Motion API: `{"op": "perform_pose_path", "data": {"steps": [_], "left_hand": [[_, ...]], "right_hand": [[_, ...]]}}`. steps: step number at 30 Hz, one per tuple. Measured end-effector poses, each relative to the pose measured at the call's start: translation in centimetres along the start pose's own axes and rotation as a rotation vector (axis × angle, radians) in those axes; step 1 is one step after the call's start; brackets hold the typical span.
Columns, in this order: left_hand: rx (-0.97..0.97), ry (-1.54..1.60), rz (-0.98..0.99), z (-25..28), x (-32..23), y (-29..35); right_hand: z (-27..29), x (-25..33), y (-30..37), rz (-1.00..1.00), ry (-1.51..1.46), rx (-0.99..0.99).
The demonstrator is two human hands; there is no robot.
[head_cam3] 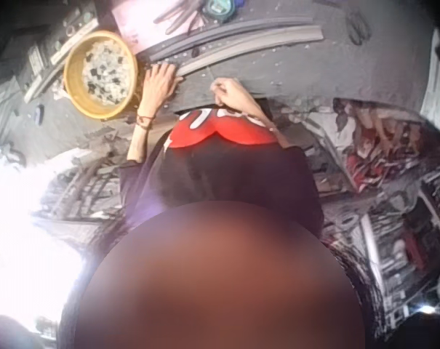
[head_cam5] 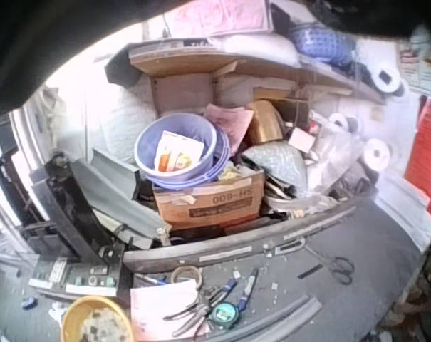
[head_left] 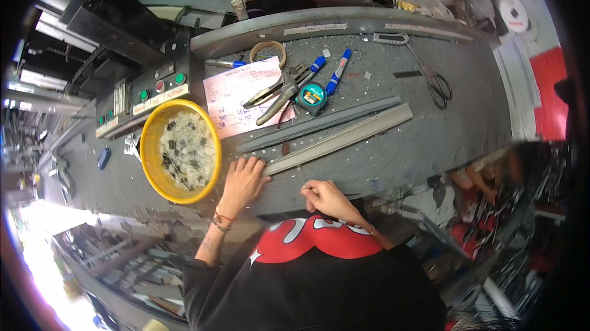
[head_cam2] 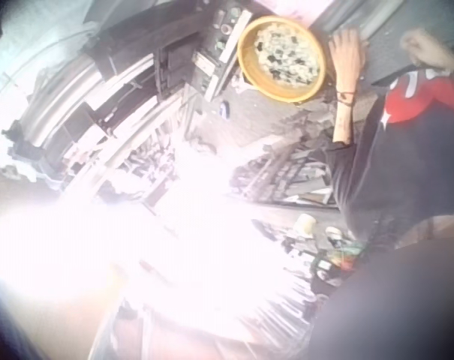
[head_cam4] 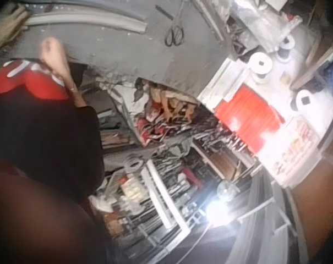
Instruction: The person assembles window frame components by inserting small black plastic pieces into metal profiles. They repeatedly pick up the plastic pieces from a yellow bowl, align them with the profile, and press them into place. The person also handles and repositions the metal profiles on the workbench during the process.
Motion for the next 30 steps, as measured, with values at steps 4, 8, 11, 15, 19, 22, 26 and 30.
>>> {"op": "perform_pose_path", "data": {"steps": [4, 8, 11, 15, 19, 22, 26, 30], "left_hand": [[-0.173, -0.002, 0.011, -0.6, -4.1, -2.2], [-0.145, 0.144, 0.246, -1.4, -5.2, -3.1], [-0.237, 0.159, 0.237, -1.3, -5.6, -2.7], [-0.163, 0.199, 0.240, -1.6, -7.2, -1.9], [-0.179, 0.205, 0.196, -2.5, -10.2, -1.6], [-0.234, 0.164, 0.211, -3.6, -12.5, -1.7], [-0.329, 0.105, 0.212, -4.0, -14.1, -1.3], [-0.413, 0.004, 0.152, -2.7, -15.0, -0.6]], "right_hand": [[1.9, 0.5, -1.3, 0.036, -0.238, 0.346], [2.6, -0.1, -2.1, 0.040, -0.127, 0.498], [2.2, -0.7, -2.4, -0.002, -0.202, 0.552], [2.4, -0.6, -1.0, 0.046, -0.308, 0.548], [5.3, -1.5, 2.4, -0.028, -0.257, 0.544], [7.7, -2.8, 4.2, -0.037, -0.056, 0.466], [8.0, -3.4, 5.1, 0.065, -0.033, 0.409], [7.5, -3.0, 5.5, 0.175, 0.064, 0.321]]}}
Point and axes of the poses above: each hand's wrist, its own y-axis away from the middle knuckle, its own z-axis out of the back of the hand, x = y × z, the point moved 3 cm from there along -y, towards the middle knuckle, and after that the axes turned 5 degrees about z, right-handed, at the moved point
